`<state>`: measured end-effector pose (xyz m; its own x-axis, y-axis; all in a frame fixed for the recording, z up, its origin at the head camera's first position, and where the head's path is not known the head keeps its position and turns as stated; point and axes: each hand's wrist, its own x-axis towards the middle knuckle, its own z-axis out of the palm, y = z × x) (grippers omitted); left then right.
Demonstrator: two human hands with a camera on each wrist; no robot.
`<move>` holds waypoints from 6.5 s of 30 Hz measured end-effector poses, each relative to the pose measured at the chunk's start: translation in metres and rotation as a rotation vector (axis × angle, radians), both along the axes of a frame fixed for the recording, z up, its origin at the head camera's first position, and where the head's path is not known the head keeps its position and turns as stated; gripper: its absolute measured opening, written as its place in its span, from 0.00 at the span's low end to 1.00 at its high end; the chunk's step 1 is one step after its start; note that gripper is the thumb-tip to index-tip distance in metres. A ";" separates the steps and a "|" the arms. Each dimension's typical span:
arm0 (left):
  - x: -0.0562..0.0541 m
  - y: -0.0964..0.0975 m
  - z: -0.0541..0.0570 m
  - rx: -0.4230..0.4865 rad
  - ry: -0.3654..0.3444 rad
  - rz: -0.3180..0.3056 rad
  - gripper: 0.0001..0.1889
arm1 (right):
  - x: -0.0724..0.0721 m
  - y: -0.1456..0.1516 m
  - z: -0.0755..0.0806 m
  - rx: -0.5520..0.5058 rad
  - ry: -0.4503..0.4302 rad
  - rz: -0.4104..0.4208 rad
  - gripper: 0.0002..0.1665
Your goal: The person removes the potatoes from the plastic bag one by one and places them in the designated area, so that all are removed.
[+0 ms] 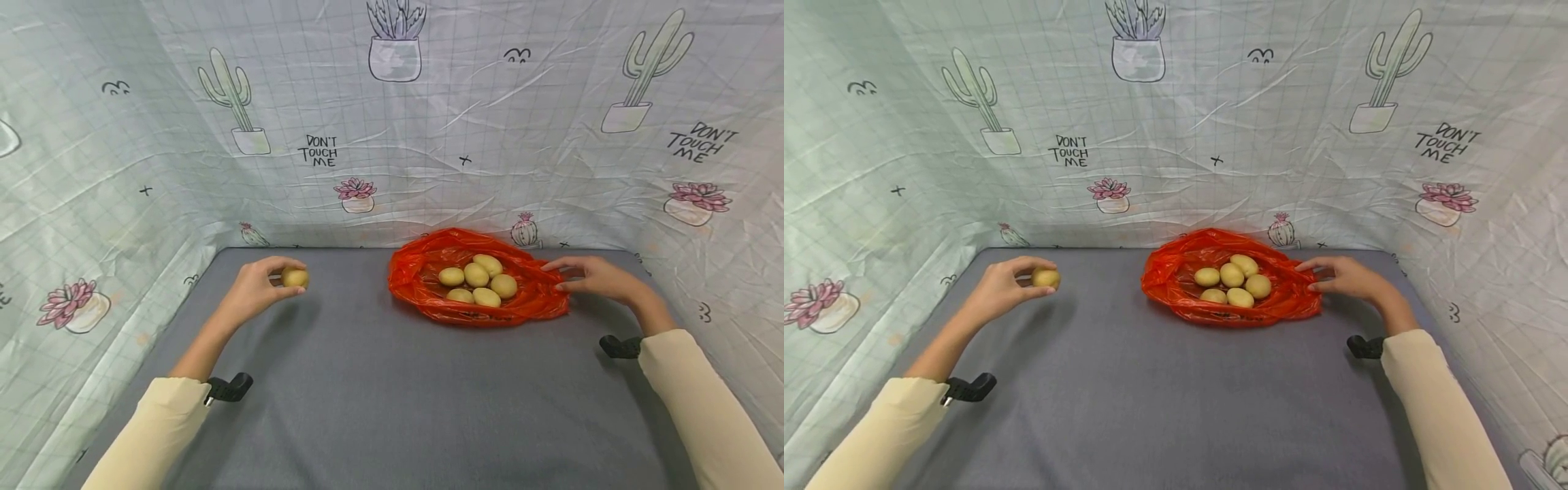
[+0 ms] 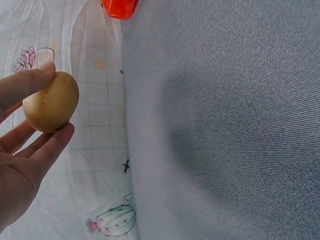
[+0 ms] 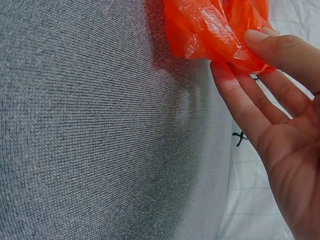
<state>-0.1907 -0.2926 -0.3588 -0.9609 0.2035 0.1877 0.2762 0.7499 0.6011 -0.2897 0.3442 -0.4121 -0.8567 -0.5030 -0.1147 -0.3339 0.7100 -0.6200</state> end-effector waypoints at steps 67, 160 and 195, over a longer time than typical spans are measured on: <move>-0.077 0.026 -0.041 -0.041 0.068 0.129 0.19 | -0.012 0.001 0.009 -0.112 -0.114 0.038 0.22; -0.120 0.299 -0.008 -0.600 -0.576 -0.836 0.14 | -0.005 -0.003 0.005 -0.093 -0.150 0.023 0.23; -0.086 0.240 0.029 -0.285 -0.053 -0.710 0.19 | -0.005 -0.003 0.003 -0.139 -0.156 0.015 0.23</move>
